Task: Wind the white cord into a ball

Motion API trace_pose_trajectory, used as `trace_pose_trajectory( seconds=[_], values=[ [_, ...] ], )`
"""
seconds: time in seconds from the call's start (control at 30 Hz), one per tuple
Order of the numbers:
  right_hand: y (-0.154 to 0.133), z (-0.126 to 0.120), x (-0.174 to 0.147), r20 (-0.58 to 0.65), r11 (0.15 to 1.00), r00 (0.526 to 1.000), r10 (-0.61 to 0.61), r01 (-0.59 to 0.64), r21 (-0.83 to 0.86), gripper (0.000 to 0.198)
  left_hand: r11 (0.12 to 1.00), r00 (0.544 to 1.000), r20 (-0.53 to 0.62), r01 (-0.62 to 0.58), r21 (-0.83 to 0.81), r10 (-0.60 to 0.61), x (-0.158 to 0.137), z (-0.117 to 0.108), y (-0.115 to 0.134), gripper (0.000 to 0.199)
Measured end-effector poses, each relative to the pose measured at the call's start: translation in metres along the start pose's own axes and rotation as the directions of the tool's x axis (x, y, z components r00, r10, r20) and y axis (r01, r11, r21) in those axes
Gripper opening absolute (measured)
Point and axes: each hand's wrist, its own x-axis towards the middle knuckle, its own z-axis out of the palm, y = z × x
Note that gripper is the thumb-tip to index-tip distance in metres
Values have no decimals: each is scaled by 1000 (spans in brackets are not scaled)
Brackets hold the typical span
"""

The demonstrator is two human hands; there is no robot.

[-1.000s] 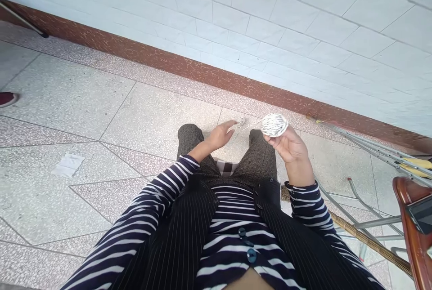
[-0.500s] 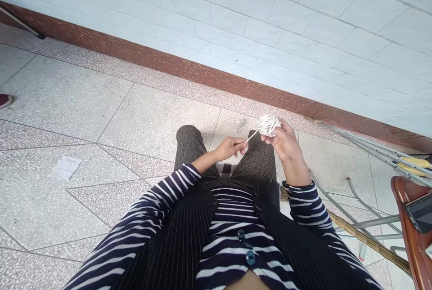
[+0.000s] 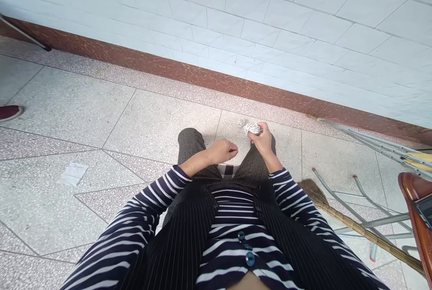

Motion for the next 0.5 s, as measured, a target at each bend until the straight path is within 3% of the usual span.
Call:
trace_pose_trajectory(
  seconds=[0.17,0.3,0.4,0.5],
  values=[
    [-17,-14,13,-178,926,978,112,-38,376,47,982,992,102,89,-169,-73,-3,-13,-7,34],
    [-39,-30,21,-176,827,976,131,-9,562,42,941,982,92,185,-284,-165,-5,-21,-15,32],
    [-48,-37,24,-172,852,983,61,38,523,43,928,984,98,175,-329,-151,-6,-24,-9,31],
    [-45,-35,23,-143,964,989,-42,78,253,45,956,995,86,67,-287,-44,-6,-30,7,36]
  ],
)
